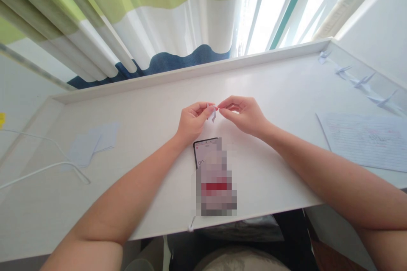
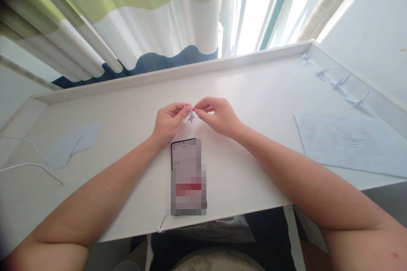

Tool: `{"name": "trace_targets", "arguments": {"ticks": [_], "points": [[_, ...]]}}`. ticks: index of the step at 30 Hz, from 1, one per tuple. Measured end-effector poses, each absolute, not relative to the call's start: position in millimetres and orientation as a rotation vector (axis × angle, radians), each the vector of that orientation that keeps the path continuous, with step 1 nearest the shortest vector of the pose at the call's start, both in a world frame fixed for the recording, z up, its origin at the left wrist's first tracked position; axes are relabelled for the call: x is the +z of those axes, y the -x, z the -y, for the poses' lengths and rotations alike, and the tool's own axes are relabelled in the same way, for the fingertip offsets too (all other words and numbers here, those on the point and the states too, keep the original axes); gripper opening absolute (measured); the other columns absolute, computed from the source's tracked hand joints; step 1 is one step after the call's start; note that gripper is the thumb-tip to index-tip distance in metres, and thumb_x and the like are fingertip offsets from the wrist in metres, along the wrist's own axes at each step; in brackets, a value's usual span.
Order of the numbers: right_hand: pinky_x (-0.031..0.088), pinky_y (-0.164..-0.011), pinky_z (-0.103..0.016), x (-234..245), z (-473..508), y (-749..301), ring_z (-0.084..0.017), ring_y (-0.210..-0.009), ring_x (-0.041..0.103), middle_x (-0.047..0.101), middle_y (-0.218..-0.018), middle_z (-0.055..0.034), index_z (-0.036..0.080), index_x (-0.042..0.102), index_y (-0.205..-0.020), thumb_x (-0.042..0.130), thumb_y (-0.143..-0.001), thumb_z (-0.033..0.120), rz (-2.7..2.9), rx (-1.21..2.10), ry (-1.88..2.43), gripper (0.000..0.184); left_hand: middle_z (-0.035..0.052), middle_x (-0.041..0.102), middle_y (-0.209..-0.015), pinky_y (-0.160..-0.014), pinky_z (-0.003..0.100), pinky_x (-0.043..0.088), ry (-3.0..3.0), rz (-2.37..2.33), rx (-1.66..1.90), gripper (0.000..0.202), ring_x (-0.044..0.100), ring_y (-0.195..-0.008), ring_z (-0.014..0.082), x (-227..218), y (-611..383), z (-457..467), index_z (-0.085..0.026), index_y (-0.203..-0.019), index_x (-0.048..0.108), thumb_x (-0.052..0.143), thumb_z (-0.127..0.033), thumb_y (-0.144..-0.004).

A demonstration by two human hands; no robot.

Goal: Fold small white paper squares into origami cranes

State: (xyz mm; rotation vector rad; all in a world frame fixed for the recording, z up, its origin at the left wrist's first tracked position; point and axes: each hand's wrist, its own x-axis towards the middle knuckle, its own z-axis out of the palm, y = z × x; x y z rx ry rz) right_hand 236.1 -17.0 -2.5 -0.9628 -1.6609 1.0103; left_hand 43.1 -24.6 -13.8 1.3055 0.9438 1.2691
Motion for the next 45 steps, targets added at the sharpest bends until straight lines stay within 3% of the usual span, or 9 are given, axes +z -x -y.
{"name": "trace_targets", "arguments": {"ticks": [6, 9, 15, 18, 24, 29, 36, 45], "points": [[0.063, -0.089, -0.044, -3.8, 17.7, -236.0, -0.021, -0.087, 0.074, 0.081, -0.092, -0.0058, 0.020, 0.077, -0.089, 0.076, -0.089, 0.043, 1.733, 0.936, 0.978, 0.022, 0.0032, 0.074, -0.077, -0.072, 0.031, 0.053, -1.372, -1.003, 1.236, 0.030, 0.066, -0.072, 0.0148, -17.1, -42.5, 25.7, -0.018, -0.088, 0.078, 0.086, -0.047, -0.086], [0.063, -0.088, -0.043, -3.4, 18.1, -234.9, -0.021, -0.089, 0.073, 0.080, -0.093, -0.0061, 0.021, 0.075, -0.090, 0.079, -0.088, 0.045, 1.744, 1.003, 0.996, 0.025, 0.0030, 0.074, -0.078, -0.072, 0.030, 0.052, -1.402, -1.019, 1.216, 0.028, 0.065, -0.073, 0.0145, -19.3, -41.6, 23.8, -0.019, -0.086, 0.078, 0.084, -0.047, -0.087], [0.061, -0.079, -0.038, -5.2, 18.8, -231.3, -0.021, -0.088, 0.073, 0.079, -0.094, -0.0064, 0.021, 0.073, -0.092, 0.087, -0.081, 0.051, 1.648, 1.221, 1.031, 0.035, 0.0064, 0.080, -0.099, -0.072, 0.029, 0.055, -1.460, -1.088, 1.244, 0.032, 0.069, -0.086, 0.0171, -17.8, -39.3, 19.8, -0.022, -0.086, 0.083, 0.085, -0.054, -0.084], [0.059, -0.077, -0.037, -5.9, 17.5, -231.9, -0.021, -0.082, 0.072, 0.079, -0.089, -0.0060, 0.020, 0.074, -0.087, 0.087, -0.081, 0.051, 1.661, 1.224, 1.074, 0.034, 0.0060, 0.081, -0.094, -0.072, 0.029, 0.056, -1.436, -1.097, 1.228, 0.035, 0.069, -0.082, 0.0164, -15.4, -38.2, 19.8, -0.022, -0.088, 0.083, 0.083, -0.057, -0.086], [0.056, -0.072, -0.034, -3.9, 15.0, -235.4, -0.019, -0.079, 0.069, 0.076, -0.084, -0.0044, 0.020, 0.076, -0.090, 0.083, -0.085, 0.047, 1.661, 1.124, 1.087, 0.029, 0.0033, 0.077, -0.082, -0.068, 0.029, 0.055, -1.426, -1.113, 1.270, 0.038, 0.066, -0.073, 0.0145, -16.5, -37.8, 19.6, -0.023, -0.087, 0.082, 0.082, -0.061, -0.086], [0.061, -0.074, -0.037, -2.5, 15.1, -236.4, -0.019, -0.071, 0.074, 0.076, -0.075, -0.0028, 0.019, 0.077, -0.106, 0.076, -0.090, 0.038, 1.557, 1.384, 1.066, 0.024, 0.0022, 0.076, -0.082, -0.068, 0.029, 0.056, -1.432, -1.089, 1.297, 0.037, 0.065, -0.071, 0.0138, -18.5, -38.5, 19.9, -0.024, -0.089, 0.083, 0.083, -0.061, -0.086], [0.063, -0.085, -0.037, -5.3, 15.2, -233.8, -0.020, -0.089, 0.076, 0.082, -0.094, -0.0046, 0.021, 0.081, -0.098, 0.078, -0.082, 0.028, 1.492, 1.451, 0.989, 0.018, 0.0036, 0.079, -0.086, -0.070, 0.029, 0.056, -1.417, -1.104, 1.305, 0.038, 0.069, -0.075, 0.0152, -20.3, -38.2, 18.4, -0.024, -0.091, 0.083, 0.082, -0.061, -0.086], [0.057, -0.073, -0.033, -11.8, 14.9, -236.0, -0.018, -0.077, 0.074, 0.082, -0.098, -0.0043, 0.022, 0.078, -0.101, 0.073, -0.086, 0.028, 1.759, 1.198, 0.998, 0.017, 0.0044, 0.079, -0.086, -0.071, 0.030, 0.057, -1.469, -1.103, 1.269, 0.043, 0.069, -0.077, 0.0164, -17.1, -37.9, 19.4, -0.022, -0.090, 0.082, 0.079, -0.065, -0.086]]}}
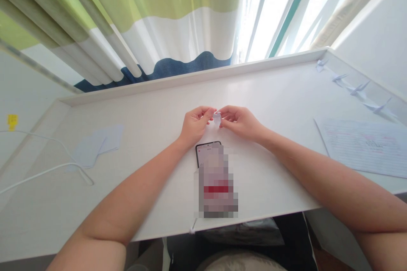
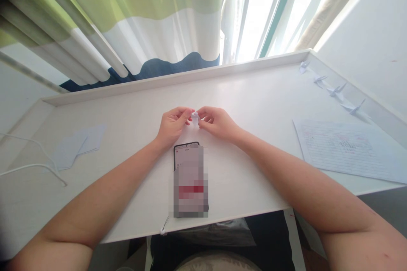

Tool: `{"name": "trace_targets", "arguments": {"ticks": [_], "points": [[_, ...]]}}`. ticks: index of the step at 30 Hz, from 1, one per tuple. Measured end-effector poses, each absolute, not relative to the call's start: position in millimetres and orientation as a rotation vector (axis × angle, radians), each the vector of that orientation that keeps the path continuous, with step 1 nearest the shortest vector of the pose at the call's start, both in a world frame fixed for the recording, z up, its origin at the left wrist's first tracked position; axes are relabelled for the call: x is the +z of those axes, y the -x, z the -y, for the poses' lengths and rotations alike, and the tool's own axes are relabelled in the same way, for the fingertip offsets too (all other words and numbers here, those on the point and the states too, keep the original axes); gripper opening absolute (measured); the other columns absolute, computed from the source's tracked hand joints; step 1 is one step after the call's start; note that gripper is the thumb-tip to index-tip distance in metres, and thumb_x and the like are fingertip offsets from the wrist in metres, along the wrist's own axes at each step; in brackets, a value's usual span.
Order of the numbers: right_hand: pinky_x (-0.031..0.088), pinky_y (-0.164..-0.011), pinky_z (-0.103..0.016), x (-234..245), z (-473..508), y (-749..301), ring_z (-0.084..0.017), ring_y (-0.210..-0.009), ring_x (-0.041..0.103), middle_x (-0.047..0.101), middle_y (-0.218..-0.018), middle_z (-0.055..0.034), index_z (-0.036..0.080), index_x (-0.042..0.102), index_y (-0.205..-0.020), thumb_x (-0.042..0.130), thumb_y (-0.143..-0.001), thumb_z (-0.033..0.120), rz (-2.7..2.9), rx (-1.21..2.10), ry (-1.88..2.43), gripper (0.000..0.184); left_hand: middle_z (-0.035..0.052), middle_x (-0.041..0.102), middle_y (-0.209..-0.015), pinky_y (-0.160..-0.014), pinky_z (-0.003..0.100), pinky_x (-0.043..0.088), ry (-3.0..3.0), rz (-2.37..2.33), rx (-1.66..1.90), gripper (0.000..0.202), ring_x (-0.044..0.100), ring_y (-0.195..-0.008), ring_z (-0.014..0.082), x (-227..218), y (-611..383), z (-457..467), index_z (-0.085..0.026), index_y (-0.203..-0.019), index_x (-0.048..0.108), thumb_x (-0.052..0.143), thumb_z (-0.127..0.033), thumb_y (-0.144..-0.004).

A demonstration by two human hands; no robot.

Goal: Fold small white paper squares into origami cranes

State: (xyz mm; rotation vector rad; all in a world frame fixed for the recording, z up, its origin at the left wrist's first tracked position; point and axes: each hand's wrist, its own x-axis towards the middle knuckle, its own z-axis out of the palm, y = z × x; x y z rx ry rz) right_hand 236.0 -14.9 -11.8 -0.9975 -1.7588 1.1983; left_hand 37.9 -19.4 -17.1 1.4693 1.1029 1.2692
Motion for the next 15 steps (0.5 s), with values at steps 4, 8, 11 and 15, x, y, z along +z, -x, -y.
{"name": "trace_targets", "arguments": {"ticks": [4, 8, 11, 15], "points": [[0.055, -0.071, -0.034, -9.4, 17.5, -236.4, -0.017, -0.070, 0.072, 0.082, -0.097, -0.0030, 0.023, 0.075, -0.098, 0.072, -0.087, 0.031, 1.850, 1.028, 1.043, 0.014, 0.0036, 0.077, -0.081, -0.070, 0.030, 0.055, -1.479, -1.089, 1.250, 0.043, 0.066, -0.073, 0.0154, -16.3, -38.4, 19.7, -0.022, -0.090, 0.082, 0.079, -0.064, -0.087], [0.056, -0.075, -0.035, -8.5, 18.6, -237.4, -0.017, -0.071, 0.073, 0.082, -0.104, -0.0028, 0.024, 0.075, -0.102, 0.074, -0.083, 0.028, 1.857, 1.005, 1.034, 0.019, 0.0038, 0.077, -0.081, -0.070, 0.029, 0.054, -1.478, -1.072, 1.252, 0.042, 0.065, -0.073, 0.0151, -18.3, -38.5, 19.3, -0.022, -0.092, 0.083, 0.078, -0.064, -0.088], [0.058, -0.085, -0.038, -7.3, 17.0, -239.5, -0.020, -0.082, 0.076, 0.083, -0.105, -0.0039, 0.023, 0.078, -0.103, 0.074, -0.080, 0.026, 1.772, 1.144, 0.958, 0.024, 0.0041, 0.078, -0.084, -0.070, 0.029, 0.054, -1.474, -1.062, 1.257, 0.042, 0.065, -0.073, 0.0147, -20.4, -38.0, 18.3, -0.022, -0.093, 0.083, 0.079, -0.064, -0.087], [0.057, -0.094, -0.041, -4.1, 11.3, -243.1, -0.023, -0.099, 0.075, 0.084, -0.100, -0.0047, 0.023, 0.084, -0.096, 0.067, -0.082, 0.028, 1.595, 1.280, 0.976, 0.022, 0.0036, 0.078, -0.083, -0.068, 0.028, 0.055, -1.433, -1.089, 1.250, 0.045, 0.066, -0.069, 0.0139, -21.6, -37.2, 14.5, -0.021, -0.103, 0.081, 0.081, -0.063, -0.086]]}}
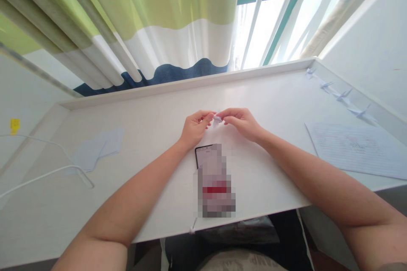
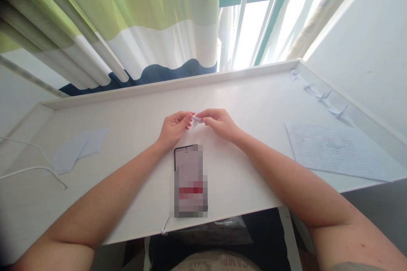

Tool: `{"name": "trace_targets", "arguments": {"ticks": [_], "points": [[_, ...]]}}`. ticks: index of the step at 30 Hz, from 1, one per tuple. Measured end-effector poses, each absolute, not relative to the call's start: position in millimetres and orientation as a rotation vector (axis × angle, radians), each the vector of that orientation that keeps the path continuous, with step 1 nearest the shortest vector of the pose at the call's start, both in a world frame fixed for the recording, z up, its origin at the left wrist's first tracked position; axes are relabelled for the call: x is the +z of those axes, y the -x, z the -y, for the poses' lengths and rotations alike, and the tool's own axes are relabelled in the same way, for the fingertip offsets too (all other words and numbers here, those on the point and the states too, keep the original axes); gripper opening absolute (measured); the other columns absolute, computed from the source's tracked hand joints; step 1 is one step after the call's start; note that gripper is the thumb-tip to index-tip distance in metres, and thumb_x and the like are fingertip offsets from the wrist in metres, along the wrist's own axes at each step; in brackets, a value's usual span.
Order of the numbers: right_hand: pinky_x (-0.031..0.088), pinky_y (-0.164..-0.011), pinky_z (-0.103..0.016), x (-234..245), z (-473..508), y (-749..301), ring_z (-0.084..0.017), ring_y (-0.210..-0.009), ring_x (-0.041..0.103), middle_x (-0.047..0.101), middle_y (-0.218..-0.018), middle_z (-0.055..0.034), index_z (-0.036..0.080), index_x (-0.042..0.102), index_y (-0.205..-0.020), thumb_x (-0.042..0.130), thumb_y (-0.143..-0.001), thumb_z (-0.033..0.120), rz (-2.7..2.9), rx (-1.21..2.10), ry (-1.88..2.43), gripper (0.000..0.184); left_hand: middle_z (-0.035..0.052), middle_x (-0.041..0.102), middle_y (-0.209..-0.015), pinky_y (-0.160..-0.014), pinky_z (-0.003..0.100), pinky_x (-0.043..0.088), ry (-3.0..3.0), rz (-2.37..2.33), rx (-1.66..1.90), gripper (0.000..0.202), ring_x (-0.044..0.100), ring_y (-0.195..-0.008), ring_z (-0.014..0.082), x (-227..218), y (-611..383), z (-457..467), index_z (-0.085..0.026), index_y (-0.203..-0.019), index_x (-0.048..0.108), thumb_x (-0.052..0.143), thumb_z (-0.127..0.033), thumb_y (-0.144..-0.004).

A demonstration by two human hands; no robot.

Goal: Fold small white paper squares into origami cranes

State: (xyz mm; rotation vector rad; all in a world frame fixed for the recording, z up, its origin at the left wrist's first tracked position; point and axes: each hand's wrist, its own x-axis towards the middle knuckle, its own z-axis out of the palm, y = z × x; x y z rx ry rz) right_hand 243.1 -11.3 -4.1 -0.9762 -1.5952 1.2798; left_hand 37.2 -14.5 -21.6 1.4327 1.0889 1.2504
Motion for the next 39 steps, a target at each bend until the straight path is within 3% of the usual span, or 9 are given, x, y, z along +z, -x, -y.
{"name": "trace_targets", "arguments": {"ticks": [3, 7, 10, 12, 18, 21, 26, 33, 39], "points": [[0.054, -0.107, -0.045, -0.6, 9.1, -243.9, -0.025, -0.117, 0.073, 0.083, -0.120, -0.0056, 0.027, 0.085, -0.112, 0.070, -0.082, 0.029, 1.496, 1.331, 1.017, 0.033, 0.0038, 0.077, -0.081, -0.069, 0.029, 0.057, -1.335, -1.097, 1.220, 0.056, 0.071, -0.070, 0.0153, -18.4, -35.8, 12.3, -0.020, -0.117, 0.075, 0.082, -0.064, -0.084], [0.046, -0.119, -0.049, 11.8, 13.5, -241.5, -0.027, -0.130, 0.069, 0.080, -0.133, -0.0067, 0.027, 0.083, -0.118, 0.074, -0.084, 0.030, 1.532, 1.417, 0.973, 0.036, 0.0077, 0.080, -0.091, -0.071, 0.028, 0.056, -1.267, -1.120, 1.187, 0.051, 0.075, -0.080, 0.0173, -5.8, -35.6, 15.8, -0.017, -0.100, 0.074, 0.087, -0.061, -0.079], [0.052, -0.112, -0.045, 28.8, 16.9, -244.1, -0.026, -0.119, 0.074, 0.083, -0.122, -0.0077, 0.023, 0.085, -0.111, 0.076, -0.084, 0.029, 1.538, 1.308, 0.973, 0.028, 0.0077, 0.081, -0.090, -0.074, 0.030, 0.058, -1.252, -1.105, 1.182, 0.046, 0.075, -0.081, 0.0179, 11.1, -42.4, 16.1, -0.017, -0.093, 0.074, 0.093, -0.053, -0.073], [0.058, -0.096, -0.041, 41.0, 20.9, -254.2, -0.023, -0.099, 0.077, 0.085, -0.103, -0.0072, 0.021, 0.085, -0.103, 0.075, -0.085, 0.029, 1.506, 1.219, 1.024, 0.023, 0.0078, 0.081, -0.088, -0.076, 0.032, 0.059, -1.294, -1.037, 1.131, 0.043, 0.075, -0.081, 0.0190, 26.6, -54.7, 13.1, -0.017, -0.092, 0.075, 0.093, -0.050, -0.073], [0.058, -0.075, -0.033, 60.9, 42.8, -336.2, -0.017, -0.073, 0.071, 0.079, -0.078, -0.0029, 0.019, 0.083, -0.091, 0.074, -0.080, 0.026, 1.367, 1.053, 1.156, 0.016, 0.0057, 0.078, -0.084, -0.075, 0.032, 0.056, -1.522, -0.828, 0.882, 0.029, 0.072, -0.080, 0.0183, 68.8, -141.4, -12.9, -0.017, -0.096, 0.076, 0.082, -0.037, -0.077], [0.057, -0.076, -0.033, 58.5, 46.6, -390.2, -0.019, -0.078, 0.072, 0.081, -0.082, -0.0041, 0.018, 0.084, -0.096, 0.076, -0.078, 0.025, 1.297, 1.013, 1.236, 0.021, 0.0030, 0.076, -0.079, -0.076, 0.031, 0.052, -1.612, -0.809, 0.779, 0.031, 0.070, -0.080, 0.0174, 72.4, -202.0, -34.1, -0.017, -0.102, 0.076, 0.080, -0.032, -0.075], [0.056, -0.088, -0.033, 41.8, 26.9, -469.2, -0.021, -0.101, 0.074, 0.084, -0.112, -0.0086, 0.019, 0.084, -0.109, 0.076, -0.082, 0.020, 1.181, 0.992, 1.421, 0.029, 0.0033, 0.076, -0.081, -0.079, 0.032, 0.051, -1.597, -0.924, 0.672, 0.030, 0.067, -0.077, 0.0158, 57.6, -301.3, -76.7, -0.017, -0.099, 0.071, 0.077, -0.018, -0.070], [0.052, -0.077, -0.027, 11.5, -23.0, -541.0, -0.017, -0.087, 0.068, 0.080, -0.110, -0.0082, 0.014, 0.079, -0.114, 0.073, -0.085, 0.019, 1.041, 0.891, 1.785, 0.031, 0.0002, 0.068, -0.068, -0.072, 0.031, 0.053, -1.595, -1.006, 0.563, 0.026, 0.061, -0.062, 0.0136, 27.2, -405.3, -135.8, -0.017, -0.087, 0.065, 0.078, -0.006, -0.068], [0.051, -0.070, -0.030, 6.6, -37.4, -549.8, -0.019, -0.079, 0.066, 0.075, -0.113, -0.0091, 0.016, 0.067, -0.135, 0.073, -0.082, 0.023, 0.995, 0.852, 1.885, 0.054, -0.0001, 0.066, -0.068, -0.069, 0.029, 0.053, -1.640, -1.063, 0.526, 0.026, 0.062, -0.062, 0.0143, 17.8, -433.0, -155.7, -0.017, -0.088, 0.064, 0.076, -0.003, -0.070]]}}
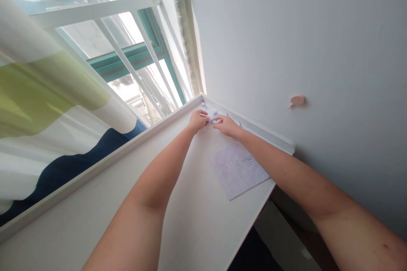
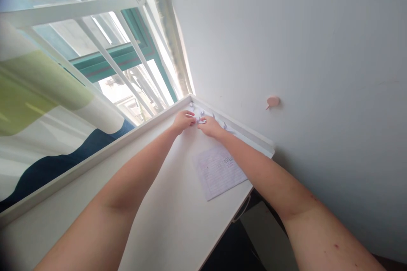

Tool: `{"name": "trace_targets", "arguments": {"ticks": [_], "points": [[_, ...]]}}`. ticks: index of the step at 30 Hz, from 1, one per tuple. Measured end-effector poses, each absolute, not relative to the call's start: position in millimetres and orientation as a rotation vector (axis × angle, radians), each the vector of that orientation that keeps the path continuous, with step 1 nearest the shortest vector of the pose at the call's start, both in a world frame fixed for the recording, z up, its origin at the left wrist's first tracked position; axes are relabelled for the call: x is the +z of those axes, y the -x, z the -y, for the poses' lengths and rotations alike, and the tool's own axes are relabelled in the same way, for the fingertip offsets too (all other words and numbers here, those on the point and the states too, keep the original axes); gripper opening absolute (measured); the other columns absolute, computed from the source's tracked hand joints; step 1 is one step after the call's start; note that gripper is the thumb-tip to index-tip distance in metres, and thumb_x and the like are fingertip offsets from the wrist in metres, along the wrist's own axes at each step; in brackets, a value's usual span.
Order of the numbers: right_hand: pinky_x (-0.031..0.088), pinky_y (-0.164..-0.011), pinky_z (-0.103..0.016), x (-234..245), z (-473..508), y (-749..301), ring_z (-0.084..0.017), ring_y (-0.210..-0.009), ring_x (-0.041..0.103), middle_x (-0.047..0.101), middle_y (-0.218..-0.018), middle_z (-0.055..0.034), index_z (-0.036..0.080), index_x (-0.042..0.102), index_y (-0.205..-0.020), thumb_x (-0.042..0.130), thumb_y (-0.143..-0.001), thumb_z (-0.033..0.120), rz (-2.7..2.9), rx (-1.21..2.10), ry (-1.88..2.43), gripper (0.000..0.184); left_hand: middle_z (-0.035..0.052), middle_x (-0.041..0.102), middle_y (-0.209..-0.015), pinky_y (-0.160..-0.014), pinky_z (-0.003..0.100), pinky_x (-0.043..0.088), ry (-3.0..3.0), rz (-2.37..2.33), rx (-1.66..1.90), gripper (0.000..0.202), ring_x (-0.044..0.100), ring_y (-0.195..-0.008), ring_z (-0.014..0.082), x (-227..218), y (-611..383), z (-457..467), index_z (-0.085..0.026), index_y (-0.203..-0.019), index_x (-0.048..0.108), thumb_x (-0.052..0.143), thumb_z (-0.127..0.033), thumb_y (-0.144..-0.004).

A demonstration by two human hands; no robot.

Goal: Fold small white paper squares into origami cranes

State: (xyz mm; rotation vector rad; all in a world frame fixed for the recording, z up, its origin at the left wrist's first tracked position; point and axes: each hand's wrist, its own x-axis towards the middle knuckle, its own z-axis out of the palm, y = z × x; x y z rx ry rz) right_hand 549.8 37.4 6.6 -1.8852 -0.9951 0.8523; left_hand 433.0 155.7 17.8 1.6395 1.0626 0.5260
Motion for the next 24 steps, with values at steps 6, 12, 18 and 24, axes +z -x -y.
{"name": "trace_targets", "arguments": {"ticks": [6, 12, 18, 24], "points": [[0.057, -0.091, -0.044, 26.9, -21.4, -530.1, -0.032, -0.105, 0.071, 0.068, -0.128, -0.0159, 0.019, 0.038, -0.157, 0.071, -0.081, 0.027, 1.067, 0.759, 2.052, 0.083, 0.0116, 0.074, -0.110, -0.071, 0.028, 0.056, -1.685, -1.162, 0.553, 0.037, 0.069, -0.072, 0.0139, 30.1, -418.9, -143.2, -0.016, -0.124, 0.061, 0.072, -0.017, -0.089], [0.043, -0.119, -0.058, 38.2, 24.3, -475.4, -0.042, -0.146, 0.051, 0.050, -0.155, -0.0243, 0.017, 0.023, -0.165, 0.067, -0.083, 0.029, 1.349, 0.421, 1.958, 0.093, 0.0156, 0.066, -0.142, -0.083, 0.035, 0.059, -1.864, -1.213, 0.655, 0.048, 0.072, -0.097, 0.0219, 62.9, -311.1, -107.3, -0.020, -0.136, 0.062, 0.073, -0.028, -0.090], [0.040, -0.125, -0.057, 14.9, 66.0, -389.2, -0.037, -0.148, 0.053, 0.060, -0.153, -0.0188, 0.020, 0.045, -0.157, 0.060, -0.094, 0.038, 1.875, 0.655, 1.658, 0.067, 0.0162, 0.078, -0.123, -0.110, 0.047, 0.054, -1.898, -1.443, 0.879, 0.036, 0.073, -0.114, 0.0283, 60.1, -98.3, -28.3, -0.014, -0.120, 0.069, 0.064, -0.037, -0.093], [0.031, -0.132, -0.055, -7.0, 67.3, -310.2, -0.032, -0.158, 0.045, 0.054, -0.164, -0.0188, 0.017, 0.052, -0.155, 0.040, -0.107, 0.047, 2.203, 0.746, 1.462, 0.058, 0.0152, 0.075, -0.136, -0.121, 0.052, 0.047, -1.875, -1.738, 0.893, 0.039, 0.067, -0.134, 0.0308, 13.7, 37.9, 92.2, -0.018, -0.123, 0.072, 0.052, -0.042, -0.099]]}}
